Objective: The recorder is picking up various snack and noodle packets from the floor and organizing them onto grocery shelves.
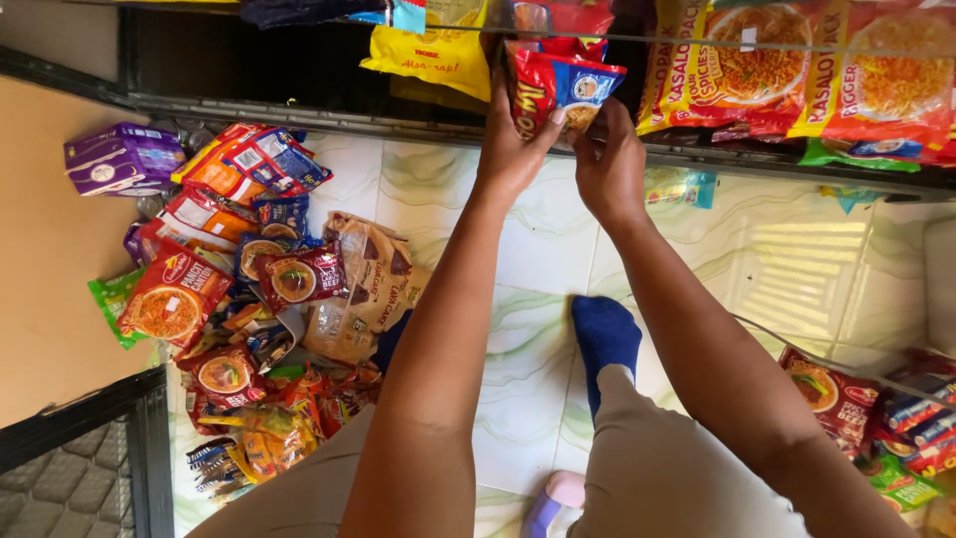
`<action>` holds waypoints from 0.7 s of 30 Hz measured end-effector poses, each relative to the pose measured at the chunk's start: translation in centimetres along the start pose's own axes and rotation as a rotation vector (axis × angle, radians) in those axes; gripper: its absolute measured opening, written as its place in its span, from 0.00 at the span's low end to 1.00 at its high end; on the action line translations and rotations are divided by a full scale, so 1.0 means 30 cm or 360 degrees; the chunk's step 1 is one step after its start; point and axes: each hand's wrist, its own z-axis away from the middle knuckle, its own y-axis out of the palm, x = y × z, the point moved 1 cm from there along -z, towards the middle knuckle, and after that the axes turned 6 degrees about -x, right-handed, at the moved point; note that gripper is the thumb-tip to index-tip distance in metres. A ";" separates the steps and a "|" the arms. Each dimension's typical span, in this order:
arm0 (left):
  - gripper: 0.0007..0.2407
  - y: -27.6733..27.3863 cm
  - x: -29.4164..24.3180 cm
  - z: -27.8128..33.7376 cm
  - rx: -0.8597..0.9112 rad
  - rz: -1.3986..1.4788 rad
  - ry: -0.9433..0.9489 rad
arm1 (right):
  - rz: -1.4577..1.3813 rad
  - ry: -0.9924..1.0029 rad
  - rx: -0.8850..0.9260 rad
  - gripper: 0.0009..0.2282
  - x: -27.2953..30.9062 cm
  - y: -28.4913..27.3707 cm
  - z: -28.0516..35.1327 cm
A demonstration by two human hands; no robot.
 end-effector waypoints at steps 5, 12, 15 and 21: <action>0.42 -0.029 0.020 0.014 -0.0037 -0.0197 -0.0052 | 0.0025 -0.0010 -0.0004 0.15 -0.047 -0.055 0.014; 0.45 -0.034 -0.010 0.006 0.0087 -0.0141 -0.0203 | 0.0647 -0.0009 -0.0043 0.11 0.011 -0.240 -0.022; 0.43 -0.032 0.036 -0.007 0.0058 -0.0296 -0.0121 | 0.0834 0.0061 -0.0154 0.10 0.075 -0.270 -0.013; 0.41 -0.031 0.092 -0.016 0.0086 -0.0357 -0.0011 | 0.1075 -0.0017 -0.0184 0.12 0.102 -0.250 -0.007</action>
